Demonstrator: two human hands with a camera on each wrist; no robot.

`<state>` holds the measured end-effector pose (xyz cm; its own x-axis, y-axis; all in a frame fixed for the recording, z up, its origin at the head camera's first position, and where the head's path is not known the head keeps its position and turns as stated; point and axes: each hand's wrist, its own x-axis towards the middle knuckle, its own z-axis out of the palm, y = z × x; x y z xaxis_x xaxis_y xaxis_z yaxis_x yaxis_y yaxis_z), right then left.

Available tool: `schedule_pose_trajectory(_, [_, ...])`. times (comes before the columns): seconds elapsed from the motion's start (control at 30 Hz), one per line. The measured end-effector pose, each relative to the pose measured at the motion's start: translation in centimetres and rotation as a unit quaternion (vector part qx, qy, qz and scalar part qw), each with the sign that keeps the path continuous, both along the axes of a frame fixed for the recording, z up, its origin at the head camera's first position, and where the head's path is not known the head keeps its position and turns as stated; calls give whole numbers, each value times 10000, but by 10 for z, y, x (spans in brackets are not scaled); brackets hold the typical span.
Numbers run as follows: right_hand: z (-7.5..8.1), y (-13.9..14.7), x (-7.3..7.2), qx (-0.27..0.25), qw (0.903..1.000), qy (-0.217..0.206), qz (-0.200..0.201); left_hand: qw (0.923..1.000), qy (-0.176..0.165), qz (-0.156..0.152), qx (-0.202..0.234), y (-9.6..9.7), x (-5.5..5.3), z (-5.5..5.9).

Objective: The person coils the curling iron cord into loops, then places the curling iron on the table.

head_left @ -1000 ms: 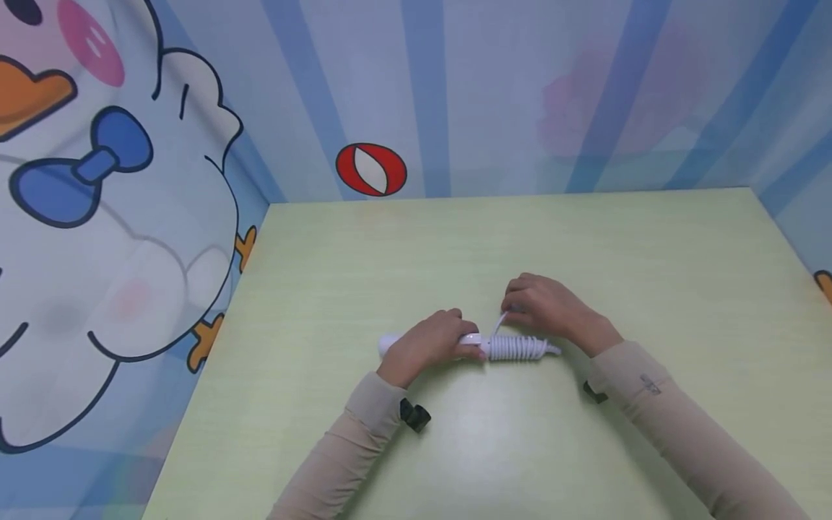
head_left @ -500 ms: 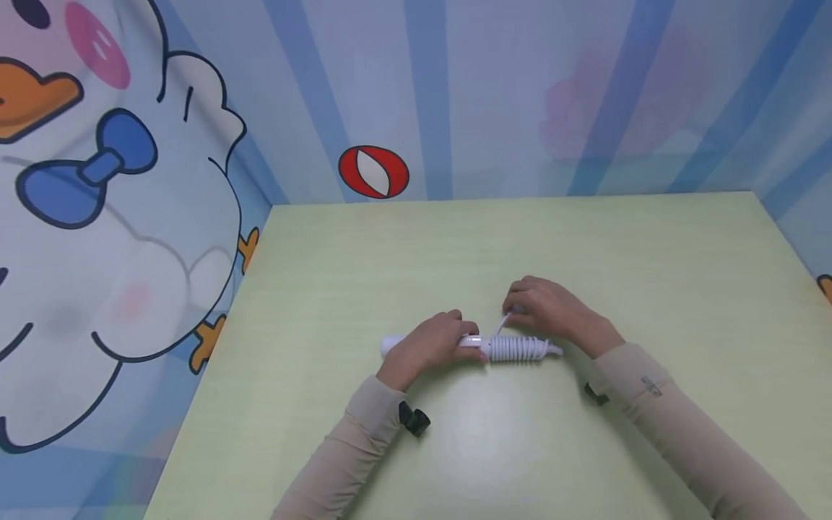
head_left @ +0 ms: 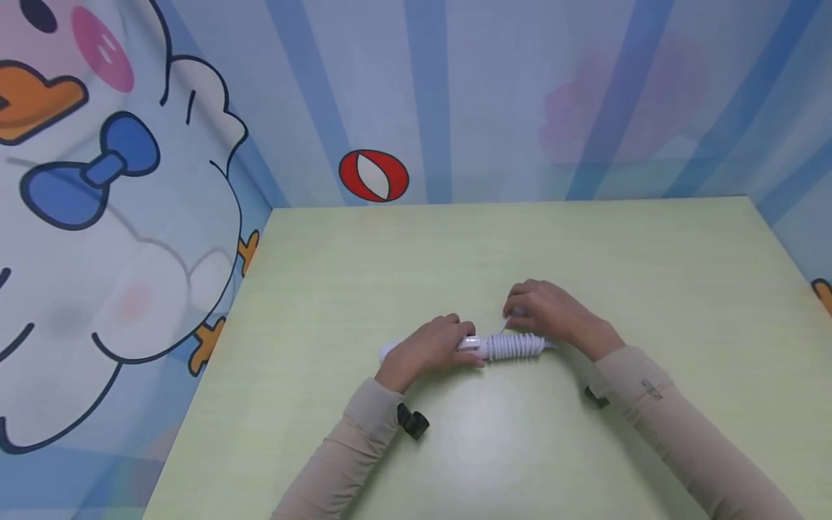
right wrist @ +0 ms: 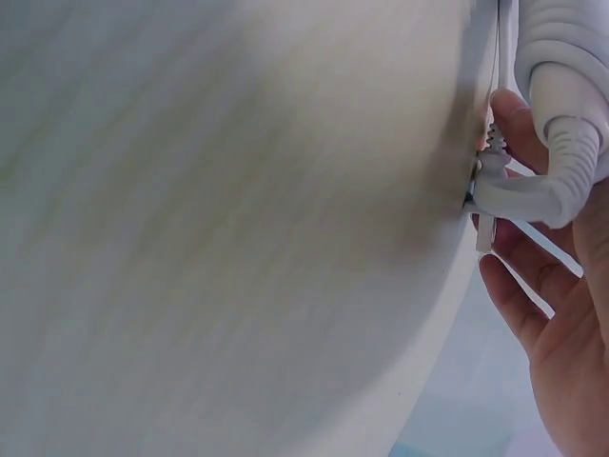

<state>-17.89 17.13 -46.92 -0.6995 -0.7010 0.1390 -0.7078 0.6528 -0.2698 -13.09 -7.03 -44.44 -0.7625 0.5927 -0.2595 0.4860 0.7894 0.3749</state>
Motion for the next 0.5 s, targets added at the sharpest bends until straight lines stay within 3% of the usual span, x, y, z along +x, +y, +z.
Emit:
schedule_pose_trajectory(0.33, [1, 4, -3, -154, 9996, -225, -47, 10000, -27, 79, 51, 0, 0, 0])
schedule_pose_trajectory(0.5, [7, 7, -5, -331, 9978, -424, -398, 9997, -132, 193, 61, -1, 1, 3])
